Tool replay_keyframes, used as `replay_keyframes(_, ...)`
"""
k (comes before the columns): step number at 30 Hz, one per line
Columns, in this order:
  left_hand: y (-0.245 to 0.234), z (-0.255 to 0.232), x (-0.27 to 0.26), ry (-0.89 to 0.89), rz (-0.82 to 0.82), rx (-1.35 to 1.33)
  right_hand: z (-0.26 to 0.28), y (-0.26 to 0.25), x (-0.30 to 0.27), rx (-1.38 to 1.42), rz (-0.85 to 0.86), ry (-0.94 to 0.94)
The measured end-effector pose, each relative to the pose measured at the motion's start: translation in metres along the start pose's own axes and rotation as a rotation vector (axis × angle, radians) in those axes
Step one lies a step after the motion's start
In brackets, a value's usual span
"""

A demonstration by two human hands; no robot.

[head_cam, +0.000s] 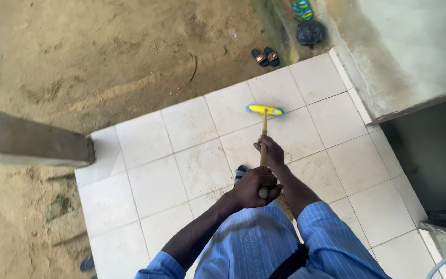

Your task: The person sweeps a pile of dirt and debris across a tiled floor using a long-handled broom, moving the pile in several directions.

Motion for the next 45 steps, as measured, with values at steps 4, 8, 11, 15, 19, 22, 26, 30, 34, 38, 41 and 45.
replay_keyframes(4,-0.009,0.014,0.031,-0.006,0.017,-0.051,-0.009,-0.015,-0.005,-0.064,-0.142,0.106)
replay_keyframes(8,-0.029,-0.007,0.082,0.012,0.124,-0.086,0.017,-0.034,0.009,-0.086,-0.127,0.079)
replay_keyframes(11,-0.045,-0.015,0.104,0.113,0.279,-0.068,0.038,-0.038,0.012,-0.045,-0.176,0.085)
replay_keyframes(15,-0.057,-0.022,0.125,0.35,0.389,-0.155,0.056,-0.054,0.032,0.047,-0.365,0.047)
replay_keyframes(19,-0.046,0.0,0.148,0.432,0.548,-0.137,0.051,-0.082,0.061,-0.029,-0.507,0.138)
replay_keyframes(22,-0.04,0.027,0.16,0.518,0.526,-0.096,0.028,-0.101,0.085,-0.101,-0.572,0.228)
replay_keyframes(26,-0.034,0.082,0.157,0.58,0.563,-0.099,-0.031,-0.089,0.107,0.04,-0.572,0.319)
replay_keyframes(30,-0.065,0.131,0.156,0.631,0.654,-0.202,-0.047,-0.042,0.113,0.04,-0.678,0.364)
replay_keyframes(34,-0.122,0.157,0.156,0.727,0.79,-0.324,-0.008,0.02,0.115,0.034,-0.794,0.484)
replay_keyframes(38,-0.169,0.152,0.143,0.808,0.976,-0.344,0.049,0.059,0.118,-0.037,-0.944,0.521)
replay_keyframes(41,-0.199,0.139,0.151,0.924,0.908,-0.375,0.085,0.066,0.124,-0.098,-1.006,0.489)
replay_keyframes(45,-0.214,0.131,0.155,0.951,1.027,-0.508,0.119,0.089,0.13,-0.15,-1.008,0.524)
Point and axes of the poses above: each hand's wrist, its own x-axis towards the middle knuckle, its own y-axis out of the palm, z = x × y, the point moved 8 cm from there along x, towards the middle knuckle, and after that the axes turned 15 degrees about x, right-handed, at the moved point
